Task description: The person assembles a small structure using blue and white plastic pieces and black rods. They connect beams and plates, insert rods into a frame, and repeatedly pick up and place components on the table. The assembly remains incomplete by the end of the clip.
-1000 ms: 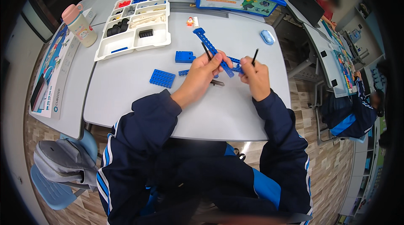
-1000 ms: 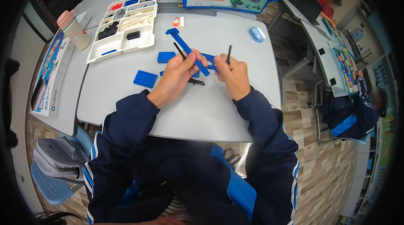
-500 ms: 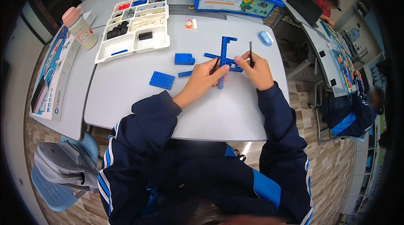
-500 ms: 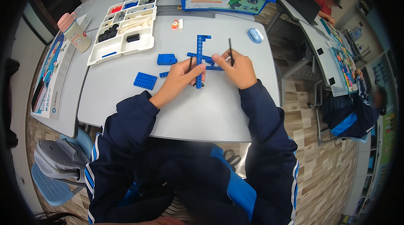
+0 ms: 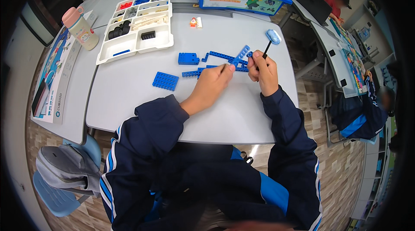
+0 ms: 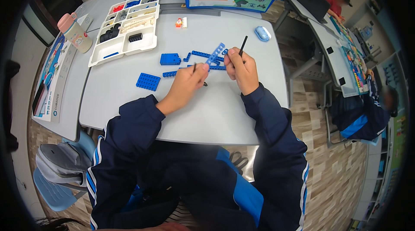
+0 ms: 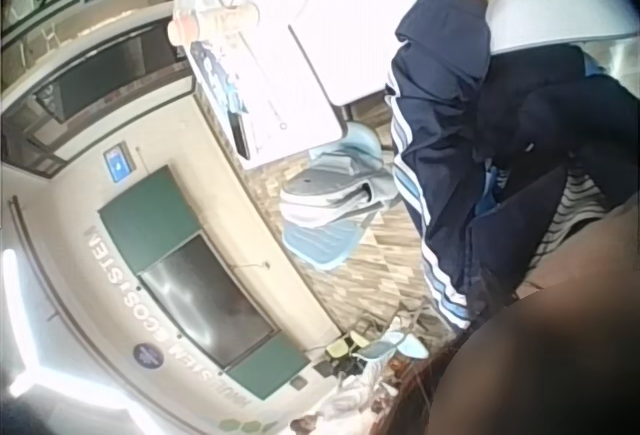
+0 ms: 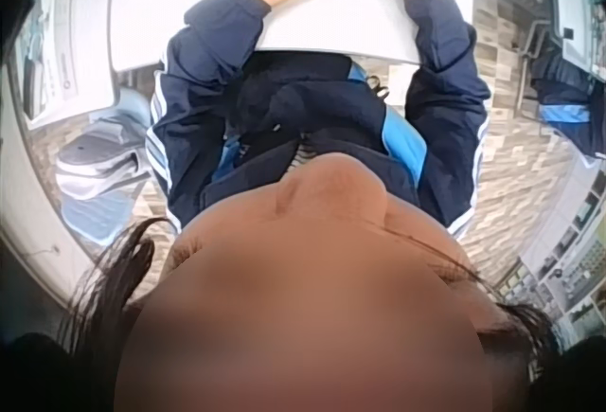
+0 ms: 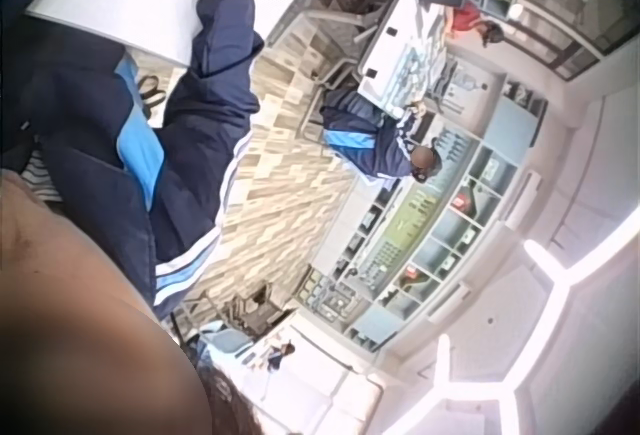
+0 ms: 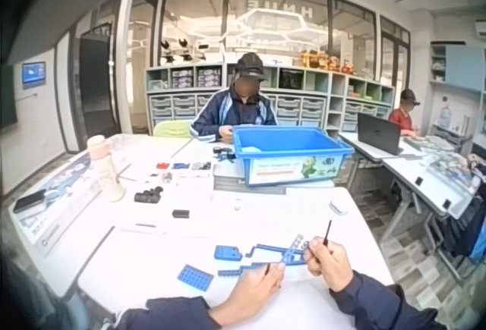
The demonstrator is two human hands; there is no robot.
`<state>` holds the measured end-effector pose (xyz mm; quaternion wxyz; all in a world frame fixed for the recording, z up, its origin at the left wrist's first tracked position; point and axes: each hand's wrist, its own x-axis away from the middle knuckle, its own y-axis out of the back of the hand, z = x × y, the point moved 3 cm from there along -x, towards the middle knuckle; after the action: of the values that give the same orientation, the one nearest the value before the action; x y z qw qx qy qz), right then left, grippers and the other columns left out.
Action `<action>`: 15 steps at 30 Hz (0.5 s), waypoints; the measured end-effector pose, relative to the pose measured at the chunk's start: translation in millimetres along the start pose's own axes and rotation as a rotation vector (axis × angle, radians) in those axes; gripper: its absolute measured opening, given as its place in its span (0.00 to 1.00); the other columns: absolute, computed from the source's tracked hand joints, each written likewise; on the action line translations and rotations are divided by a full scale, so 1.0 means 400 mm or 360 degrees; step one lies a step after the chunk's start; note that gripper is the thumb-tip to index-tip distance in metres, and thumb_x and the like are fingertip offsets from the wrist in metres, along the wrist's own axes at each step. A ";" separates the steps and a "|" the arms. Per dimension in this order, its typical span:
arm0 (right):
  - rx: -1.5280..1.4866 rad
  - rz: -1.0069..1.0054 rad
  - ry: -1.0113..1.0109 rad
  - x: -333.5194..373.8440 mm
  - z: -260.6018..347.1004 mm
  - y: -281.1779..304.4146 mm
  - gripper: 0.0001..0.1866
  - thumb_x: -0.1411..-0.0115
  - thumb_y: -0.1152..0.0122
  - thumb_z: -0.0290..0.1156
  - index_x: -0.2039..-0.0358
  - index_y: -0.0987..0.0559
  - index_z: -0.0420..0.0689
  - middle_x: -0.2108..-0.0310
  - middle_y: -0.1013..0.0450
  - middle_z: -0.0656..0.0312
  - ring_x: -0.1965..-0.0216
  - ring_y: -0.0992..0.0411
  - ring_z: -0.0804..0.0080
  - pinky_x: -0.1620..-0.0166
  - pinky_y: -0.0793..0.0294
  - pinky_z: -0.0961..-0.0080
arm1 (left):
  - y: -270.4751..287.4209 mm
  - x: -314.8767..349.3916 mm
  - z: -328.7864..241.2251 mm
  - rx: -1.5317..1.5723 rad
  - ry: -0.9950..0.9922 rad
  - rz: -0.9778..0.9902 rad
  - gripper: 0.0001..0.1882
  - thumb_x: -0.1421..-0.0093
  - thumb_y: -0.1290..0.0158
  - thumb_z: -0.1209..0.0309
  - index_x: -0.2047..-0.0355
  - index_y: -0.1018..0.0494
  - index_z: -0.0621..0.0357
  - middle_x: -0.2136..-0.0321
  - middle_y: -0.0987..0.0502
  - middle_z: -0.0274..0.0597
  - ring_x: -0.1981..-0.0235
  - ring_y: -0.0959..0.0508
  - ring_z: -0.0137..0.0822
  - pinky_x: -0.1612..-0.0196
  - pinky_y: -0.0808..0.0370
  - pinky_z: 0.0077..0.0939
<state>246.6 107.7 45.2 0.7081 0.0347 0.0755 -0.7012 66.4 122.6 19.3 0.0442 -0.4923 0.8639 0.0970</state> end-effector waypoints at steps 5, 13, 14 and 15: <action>0.0649 -0.0045 0.0202 -0.008 0.000 0.008 0.16 0.32 0.47 0.40 0.70 0.25 0.40 0.88 0.40 0.70 0.86 0.45 0.82 0.80 0.47 0.80 | 0.041 -0.035 0.006 0.0379 0.0139 0.0013 0.21 0.33 0.51 0.56 0.76 0.30 0.60 0.86 0.35 0.33 0.83 0.37 0.24 0.79 0.43 0.24; 0.1695 -0.0115 0.0364 -0.029 -0.026 0.016 0.12 0.37 0.41 0.37 0.61 0.21 0.41 0.88 0.35 0.63 0.86 0.35 0.76 0.78 0.39 0.77 | 0.081 -0.038 -0.005 -0.1448 -0.0568 -0.0291 0.15 0.39 0.44 0.61 0.71 0.25 0.63 0.80 0.27 0.43 0.75 0.28 0.42 0.70 0.31 0.36; 0.1662 -0.0140 0.0354 -0.029 -0.026 0.017 0.13 0.35 0.42 0.38 0.61 0.21 0.41 0.88 0.35 0.64 0.85 0.35 0.77 0.78 0.39 0.77 | 0.081 -0.036 -0.003 -0.1511 -0.0598 -0.0292 0.14 0.39 0.43 0.62 0.70 0.24 0.63 0.78 0.25 0.45 0.72 0.27 0.45 0.67 0.30 0.38; 0.1508 -0.0131 0.0286 -0.029 -0.027 0.020 0.14 0.34 0.45 0.39 0.61 0.21 0.41 0.88 0.34 0.63 0.84 0.35 0.76 0.77 0.37 0.77 | 0.082 -0.035 -0.001 -0.1536 -0.0618 -0.0307 0.13 0.39 0.44 0.63 0.68 0.24 0.63 0.76 0.26 0.45 0.69 0.27 0.44 0.66 0.30 0.38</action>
<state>254.0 120.8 36.0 0.5767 0.4109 -0.1900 -0.6800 45.3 150.8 26.2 -0.0197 -0.5069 0.6476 0.5686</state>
